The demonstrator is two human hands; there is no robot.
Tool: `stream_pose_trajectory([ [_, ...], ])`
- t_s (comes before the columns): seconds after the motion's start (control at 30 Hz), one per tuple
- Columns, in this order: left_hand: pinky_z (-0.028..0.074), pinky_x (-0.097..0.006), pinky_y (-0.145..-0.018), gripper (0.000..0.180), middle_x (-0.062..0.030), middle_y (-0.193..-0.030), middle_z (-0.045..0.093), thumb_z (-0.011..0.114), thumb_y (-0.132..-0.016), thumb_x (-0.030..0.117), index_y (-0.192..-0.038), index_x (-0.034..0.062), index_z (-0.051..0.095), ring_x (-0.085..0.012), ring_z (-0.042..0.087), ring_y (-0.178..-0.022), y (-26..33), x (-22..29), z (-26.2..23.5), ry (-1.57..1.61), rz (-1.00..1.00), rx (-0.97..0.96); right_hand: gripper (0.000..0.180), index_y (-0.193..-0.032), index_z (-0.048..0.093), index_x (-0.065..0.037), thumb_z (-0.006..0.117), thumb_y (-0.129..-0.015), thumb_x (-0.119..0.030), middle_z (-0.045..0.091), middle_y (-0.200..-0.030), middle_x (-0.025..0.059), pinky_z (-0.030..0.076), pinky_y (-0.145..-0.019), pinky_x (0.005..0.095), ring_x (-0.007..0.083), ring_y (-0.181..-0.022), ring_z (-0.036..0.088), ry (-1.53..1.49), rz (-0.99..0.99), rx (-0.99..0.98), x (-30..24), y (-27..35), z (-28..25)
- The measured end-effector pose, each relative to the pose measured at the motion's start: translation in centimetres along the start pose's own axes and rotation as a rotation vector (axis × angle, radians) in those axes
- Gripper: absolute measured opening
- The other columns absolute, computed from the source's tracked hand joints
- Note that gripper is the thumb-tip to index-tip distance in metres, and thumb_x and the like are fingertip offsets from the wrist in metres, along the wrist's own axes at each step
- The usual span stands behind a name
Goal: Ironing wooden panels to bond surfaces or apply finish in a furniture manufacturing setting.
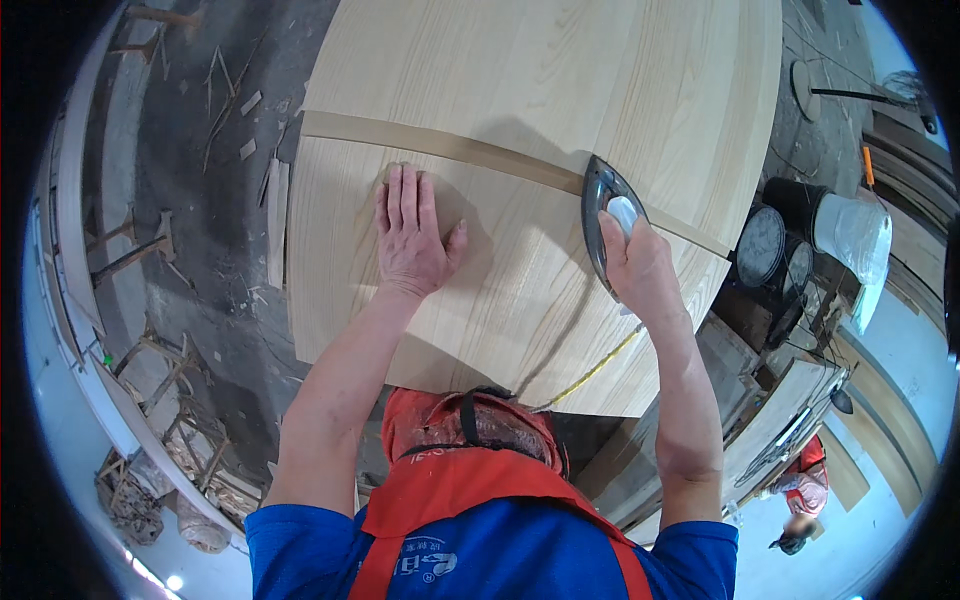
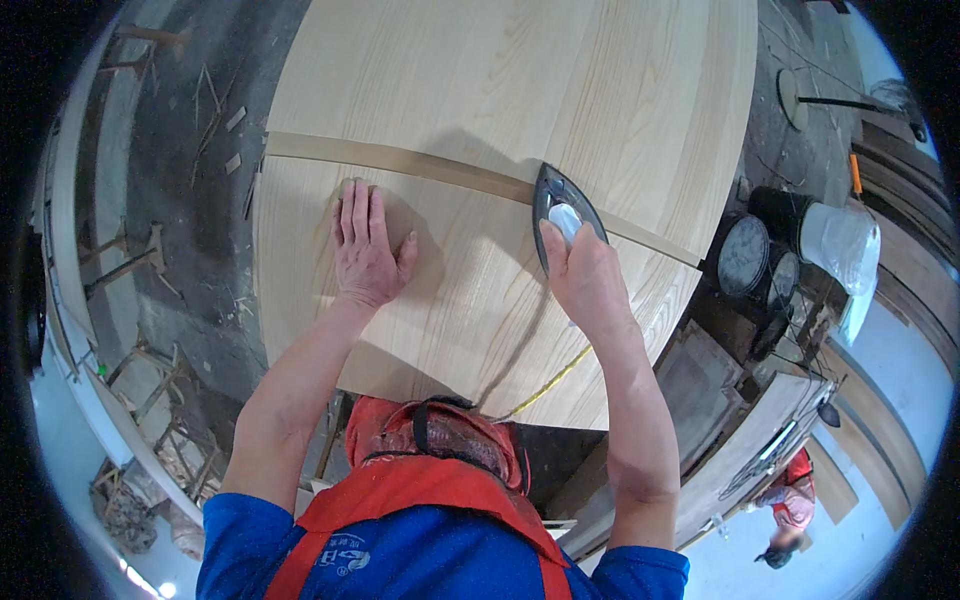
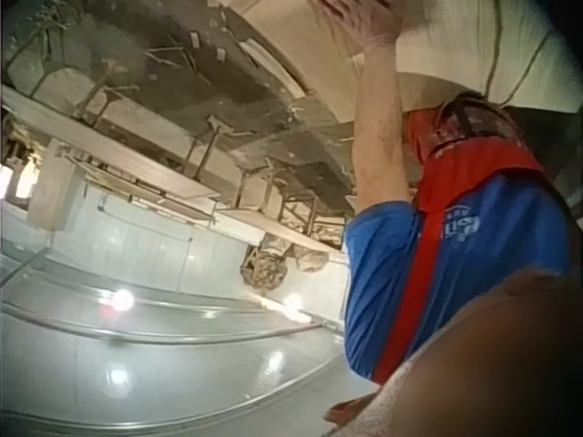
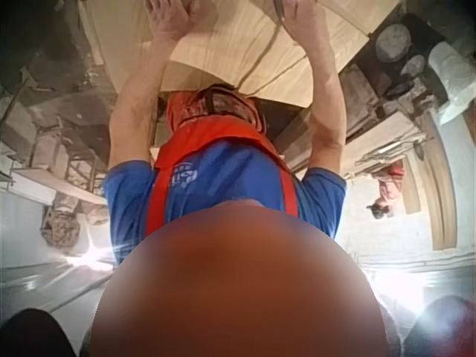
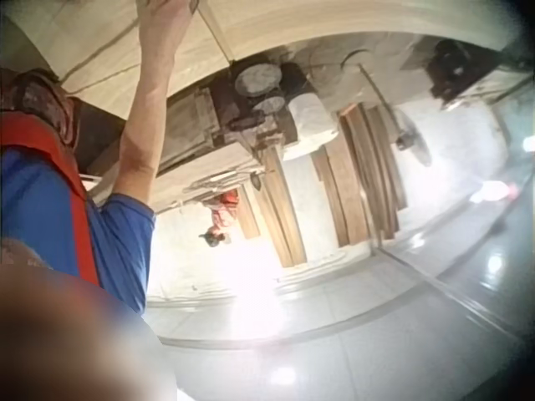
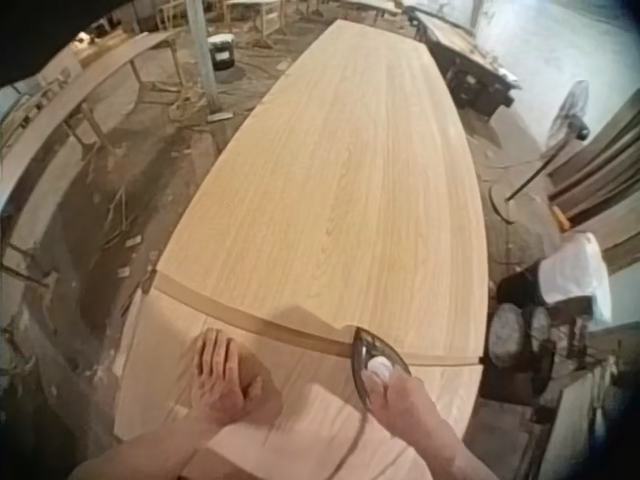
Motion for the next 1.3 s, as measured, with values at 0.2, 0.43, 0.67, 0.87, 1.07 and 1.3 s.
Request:
stream_pose_trajectory([
  [0.2, 0.019, -0.062, -0.132, 0.086, -0.0270, -0.170, 0.031, 0.063, -0.099, 0.042, -0.163, -0.0076, 0.032, -0.0446, 0.022, -0.163, 0.1, -0.1, 0.0, 0.004, 0.007, 0.025, 0.059, -0.093, 0.062, 0.010, 0.057, -0.112, -0.046, 0.068, -0.084, 0.0385, 0.056, -0.071, 0.0591, 0.0579, -0.088, 0.070, -0.047, 0.032, 0.008, 0.5, 0.1, 0.7],
  [0.43, 0.018, -0.062, -0.133, 0.086, -0.0272, -0.170, 0.031, 0.064, -0.099, 0.042, -0.161, -0.0083, 0.034, -0.0445, 0.023, -0.163, 0.2, 0.0, 0.1, -0.001, -0.005, 0.014, 0.060, -0.095, 0.063, 0.010, 0.057, -0.112, -0.047, 0.068, -0.085, 0.0375, 0.056, -0.071, 0.0581, 0.0572, -0.087, 0.070, -0.081, -0.010, 0.061, 0.9, 0.0, 0.3],
  [0.67, 0.016, -0.063, -0.133, 0.087, -0.0276, -0.171, 0.029, 0.064, -0.098, 0.044, -0.161, -0.0082, 0.034, -0.0450, 0.020, -0.164, 0.0, -0.4, 0.1, 0.012, -0.012, -0.009, 0.064, -0.097, 0.067, 0.010, 0.053, -0.113, -0.050, 0.069, -0.088, 0.0379, 0.055, -0.079, 0.0579, 0.0563, -0.092, 0.070, -0.065, 0.022, 0.141, 2.0, -2.3, -1.5],
  [0.87, 0.019, -0.063, -0.132, 0.085, -0.0282, -0.169, 0.032, 0.062, -0.099, 0.043, -0.161, -0.0076, 0.034, -0.0461, 0.023, -0.162, 0.0, -0.1, -0.2, 0.008, 0.033, 0.042, 0.065, -0.099, 0.068, 0.011, 0.052, -0.113, -0.051, 0.070, -0.090, 0.0371, 0.055, -0.082, 0.0580, 0.0563, -0.095, 0.070, -0.135, 0.086, 0.192, 1.2, -5.1, -1.8],
  [1.07, 0.017, -0.064, -0.132, 0.088, -0.0281, -0.170, 0.030, 0.064, -0.097, 0.044, -0.161, -0.0076, 0.034, -0.0455, 0.021, -0.163, -0.1, 0.1, -0.6, 0.000, 0.036, 0.044, 0.068, -0.099, 0.068, 0.011, 0.051, -0.113, -0.053, 0.070, -0.091, 0.0381, 0.055, -0.083, 0.0571, 0.0564, -0.095, 0.070, -0.119, 0.089, 0.233, 0.7, -6.1, -1.8],
  [1.3, 0.021, -0.064, -0.131, 0.080, -0.0315, -0.164, 0.040, 0.063, -0.099, 0.041, -0.158, -0.0090, 0.041, -0.0487, 0.029, -0.159, 0.1, 1.3, -1.1, 0.051, 0.028, 0.034, 0.066, -0.089, 0.065, 0.011, 0.054, -0.113, -0.049, 0.069, -0.076, 0.0282, 0.054, -0.069, 0.0495, 0.0412, -0.072, 0.072, -0.499, 0.233, 0.225, 4.0, 0.6, -1.0],
])
Point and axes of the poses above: each hand's wrist, its own y-axis away from the middle knuckle, its own z-axis out of the palm, x = y × z, the point moved 7 cm from there along -y, towards the middle knuckle
